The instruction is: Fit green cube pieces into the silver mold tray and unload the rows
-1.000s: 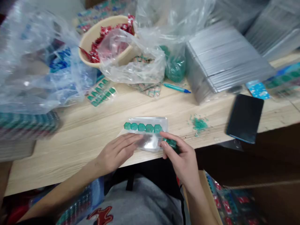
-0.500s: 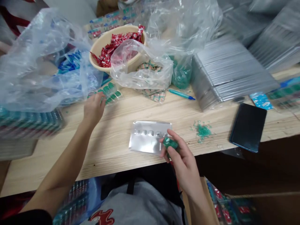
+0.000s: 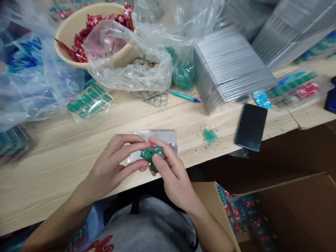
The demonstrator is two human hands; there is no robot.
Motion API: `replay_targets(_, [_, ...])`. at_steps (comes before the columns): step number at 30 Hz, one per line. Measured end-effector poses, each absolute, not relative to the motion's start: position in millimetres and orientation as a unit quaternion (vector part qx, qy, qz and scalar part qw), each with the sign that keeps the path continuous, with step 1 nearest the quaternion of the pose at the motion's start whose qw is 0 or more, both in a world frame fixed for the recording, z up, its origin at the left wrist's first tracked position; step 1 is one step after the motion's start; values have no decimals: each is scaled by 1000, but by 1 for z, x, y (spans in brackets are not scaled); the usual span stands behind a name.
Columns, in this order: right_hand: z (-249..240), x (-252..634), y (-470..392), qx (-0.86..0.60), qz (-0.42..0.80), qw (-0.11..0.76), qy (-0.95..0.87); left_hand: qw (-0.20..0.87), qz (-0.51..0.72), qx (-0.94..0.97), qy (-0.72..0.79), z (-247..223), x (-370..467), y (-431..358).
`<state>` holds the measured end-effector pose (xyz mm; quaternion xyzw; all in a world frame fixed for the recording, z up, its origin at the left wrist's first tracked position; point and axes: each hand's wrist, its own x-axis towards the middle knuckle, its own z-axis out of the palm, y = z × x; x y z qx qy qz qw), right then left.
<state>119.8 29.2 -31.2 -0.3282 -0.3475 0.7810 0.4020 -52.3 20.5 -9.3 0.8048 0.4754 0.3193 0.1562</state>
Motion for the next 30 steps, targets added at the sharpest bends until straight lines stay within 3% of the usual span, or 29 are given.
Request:
replay_targets(6, [-26, 120, 22, -341, 764, 416, -358, 101, 297, 811, 493, -6, -54, 17])
replay_targets(11, [-23, 120, 17, -360, 706, 413, -449, 171, 305, 787, 508, -6, -47, 4])
replay_targets(18, [-17, 116, 25, -397, 634, 417, -516, 272, 444, 676, 522, -16, -49, -6])
replay_targets(27, [-12, 119, 26, -416, 538, 387, -623, 313, 471, 655, 502, -10, -49, -8])
replay_targets(30, [-20, 122, 27, -467, 516, 375, -612, 270, 464, 645, 544, -16, -66, -5])
